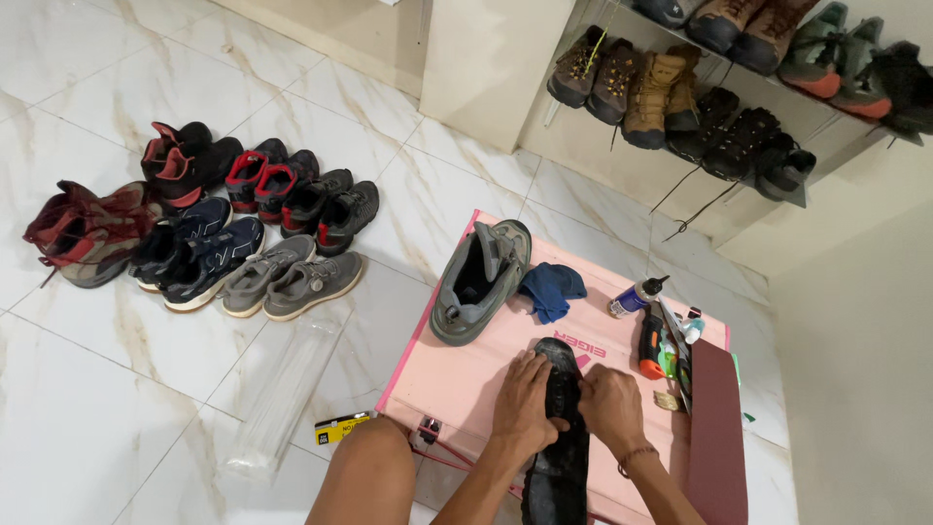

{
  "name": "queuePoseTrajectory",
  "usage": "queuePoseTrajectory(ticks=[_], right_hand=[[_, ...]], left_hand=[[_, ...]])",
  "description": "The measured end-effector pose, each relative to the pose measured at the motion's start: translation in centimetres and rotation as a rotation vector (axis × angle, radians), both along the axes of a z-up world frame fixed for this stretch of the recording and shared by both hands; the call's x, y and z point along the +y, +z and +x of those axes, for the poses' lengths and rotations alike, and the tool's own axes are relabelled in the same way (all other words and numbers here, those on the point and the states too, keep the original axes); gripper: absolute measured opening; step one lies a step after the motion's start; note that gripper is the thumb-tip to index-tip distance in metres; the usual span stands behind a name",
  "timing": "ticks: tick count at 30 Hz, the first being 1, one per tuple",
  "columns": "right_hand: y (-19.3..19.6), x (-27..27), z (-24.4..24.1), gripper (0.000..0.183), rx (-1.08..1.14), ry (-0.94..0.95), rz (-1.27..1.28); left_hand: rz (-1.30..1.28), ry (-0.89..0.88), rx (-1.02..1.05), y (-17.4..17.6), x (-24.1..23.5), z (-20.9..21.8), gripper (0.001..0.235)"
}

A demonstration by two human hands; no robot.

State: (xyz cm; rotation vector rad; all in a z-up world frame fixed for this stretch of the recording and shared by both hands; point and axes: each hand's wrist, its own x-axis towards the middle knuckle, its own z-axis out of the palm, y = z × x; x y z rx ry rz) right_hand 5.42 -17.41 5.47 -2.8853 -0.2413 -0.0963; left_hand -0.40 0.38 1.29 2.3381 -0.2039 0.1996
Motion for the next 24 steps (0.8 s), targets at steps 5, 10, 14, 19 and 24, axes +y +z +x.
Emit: queuePoseTrajectory(ticks=[5,10,14,19,24], right_hand=[[-1.2,1.3,3.1,0.014,-0.13,0.062,0.062],[1.0,0.4,-0.3,0.016,-0.001,-0.017,0.162],[-1.0,0.6,2.0,0.024,-0.144,0.131,0.054],[-0.3,0.3,0.8,0.027,-0.133,0.098,0.147],[-0.4,1.0,1.4,0.025,-0.128,0.011,0.177]], left_hand=[[0.037,-0.007,0.065,0.3,0.1,0.4,0.119],[-0.01,-0.014,0.061,0.3,0.8,0.6,0.119],[-0.03,0.013,-0.018,-0.4,-0.4,-0.4,0.118],[0.001,-0.024,0.058,-0.9,0.6,0.5,0.122],[0.018,0.017,-0.037,-1.3,0.0,0.5,0.117]])
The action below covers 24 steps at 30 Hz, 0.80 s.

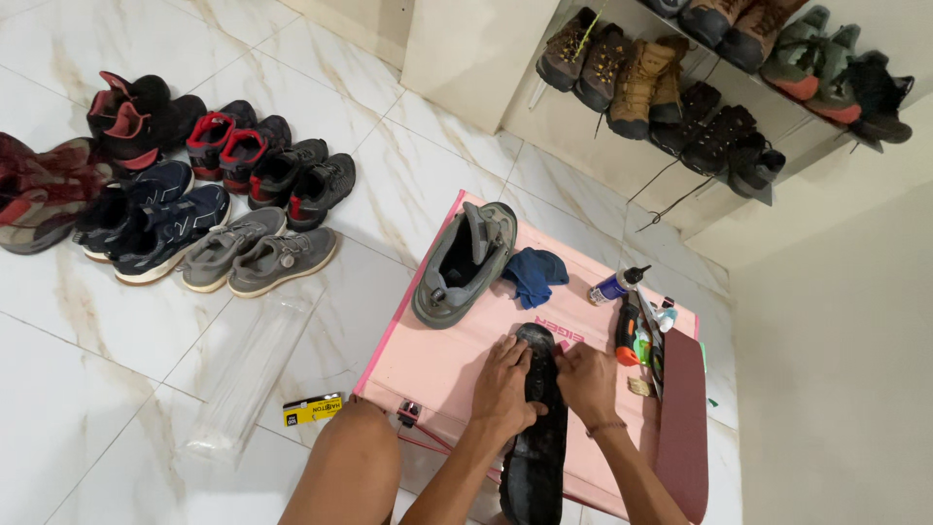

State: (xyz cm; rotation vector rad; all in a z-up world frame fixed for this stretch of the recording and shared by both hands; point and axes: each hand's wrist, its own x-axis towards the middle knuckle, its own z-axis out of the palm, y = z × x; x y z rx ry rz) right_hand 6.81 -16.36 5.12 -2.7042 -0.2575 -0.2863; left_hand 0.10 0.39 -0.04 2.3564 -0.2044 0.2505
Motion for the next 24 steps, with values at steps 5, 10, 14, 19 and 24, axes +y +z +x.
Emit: queuePoseTrajectory(ticks=[5,10,14,19,24], right_hand=[[0.4,0.0,-0.6,0.018,0.074,-0.029,-0.036],[0.7,-0.5,-1.4,0.017,0.109,-0.036,-0.071],[-1.4,0.6,1.7,0.011,0.048,-0.105,-0.022],[-0.4,-1.6,-1.2,0.012,0.158,-0.18,-0.09],[-1.3,-0.2,1.9,0.017,0.091,-0.152,-0.021]], left_hand=[[0.022,-0.023,0.069,0.0,0.4,0.4,0.118],[-0.007,-0.008,0.044,-0.5,0.3,0.4,0.115],[-0.072,-0.068,0.116,-2.6,0.0,0.6,0.13],[-0.101,-0.051,0.057,-6.5,-1.3,2.0,0.136],[-0.121,-0.021,-0.021,-6.0,-1.2,1.4,0.136]])
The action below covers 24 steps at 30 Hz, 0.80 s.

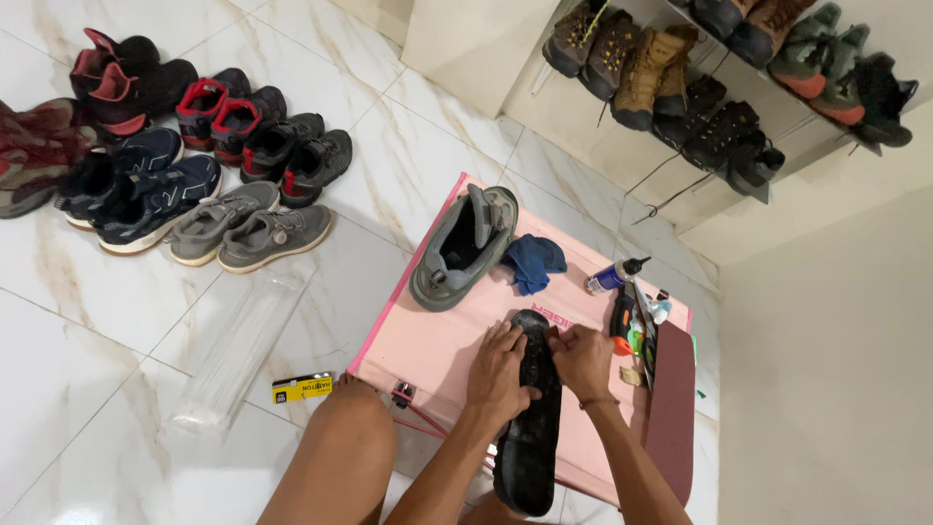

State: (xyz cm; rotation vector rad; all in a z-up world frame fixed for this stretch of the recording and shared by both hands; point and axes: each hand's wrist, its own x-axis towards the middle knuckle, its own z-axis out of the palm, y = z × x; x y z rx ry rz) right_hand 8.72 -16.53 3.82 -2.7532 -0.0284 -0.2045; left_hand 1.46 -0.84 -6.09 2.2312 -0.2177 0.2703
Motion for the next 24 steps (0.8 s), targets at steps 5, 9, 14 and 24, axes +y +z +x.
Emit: queuePoseTrajectory(ticks=[5,9,14,24], right_hand=[[1.2,-0.7,-5.5,0.014,0.081,-0.095,0.018],[1.1,-1.3,-5.9,0.017,0.077,-0.109,-0.046],[-0.5,0.2,-1.1,0.015,-0.021,-0.074,0.036],[2.7,0.3,-6.4,0.026,0.057,-0.093,0.091]], left_hand=[[0.049,0.005,0.021,0.6,0.3,0.3,0.132],[-0.023,0.026,-0.055,-2.3,-1.4,0.7,0.145],[0.068,0.049,-0.036,-0.2,-0.4,0.3,0.132],[0.133,0.026,0.091,6.1,0.8,-1.5,0.116]])
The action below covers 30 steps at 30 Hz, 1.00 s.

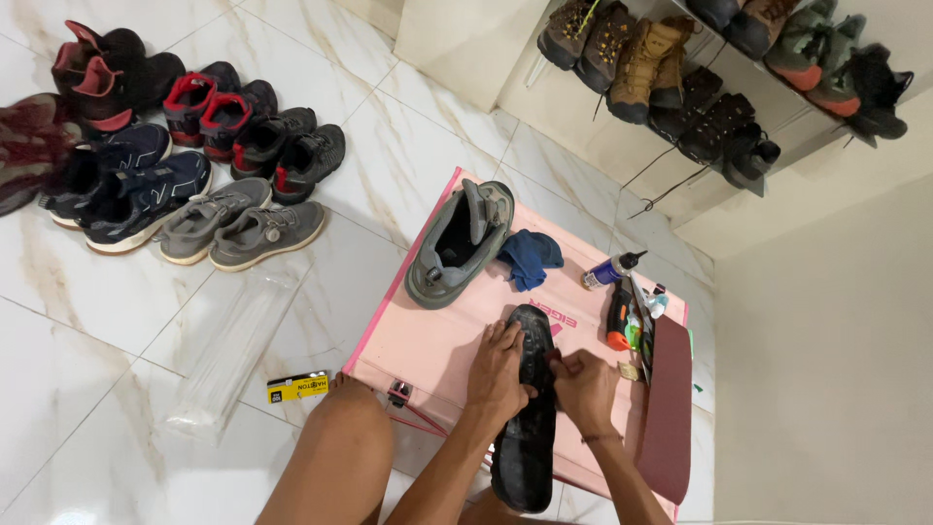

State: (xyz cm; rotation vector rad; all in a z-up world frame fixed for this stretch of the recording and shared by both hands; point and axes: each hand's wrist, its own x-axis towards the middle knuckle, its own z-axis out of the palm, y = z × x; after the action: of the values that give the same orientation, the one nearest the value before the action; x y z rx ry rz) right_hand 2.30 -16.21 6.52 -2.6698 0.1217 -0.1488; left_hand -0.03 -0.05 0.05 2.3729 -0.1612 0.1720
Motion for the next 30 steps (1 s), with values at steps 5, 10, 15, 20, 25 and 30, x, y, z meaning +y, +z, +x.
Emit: queuePoseTrajectory(ticks=[5,10,15,20,25,30], right_hand=[[-2.8,-0.2,3.5,0.019,-0.089,-0.039,-0.032],[-3.3,-1.5,0.9,0.016,0.01,-0.091,-0.021],[-4.5,0.5,5.1,0.018,-0.108,-0.033,0.028],[-2.8,-0.4,0.3,0.017,-0.084,-0.085,-0.011],[-4.1,-0.3,3.2,0.019,-0.116,-0.056,-0.058],[-2.3,0.6,-0.5,0.018,-0.094,-0.086,0.001]], left_hand=[[-0.129,0.017,-0.162,-7.1,-1.9,1.9,0.129],[-0.065,0.04,-0.11,-5.6,-1.6,1.8,0.121],[-0.07,0.054,-0.157,-6.6,-2.0,1.7,0.128],[-0.142,0.053,-0.194,-6.0,-1.9,1.8,0.122],[-0.129,0.05,-0.217,-6.4,-2.1,1.4,0.123],[-0.179,0.022,-0.111,-4.1,-0.8,1.3,0.122]])
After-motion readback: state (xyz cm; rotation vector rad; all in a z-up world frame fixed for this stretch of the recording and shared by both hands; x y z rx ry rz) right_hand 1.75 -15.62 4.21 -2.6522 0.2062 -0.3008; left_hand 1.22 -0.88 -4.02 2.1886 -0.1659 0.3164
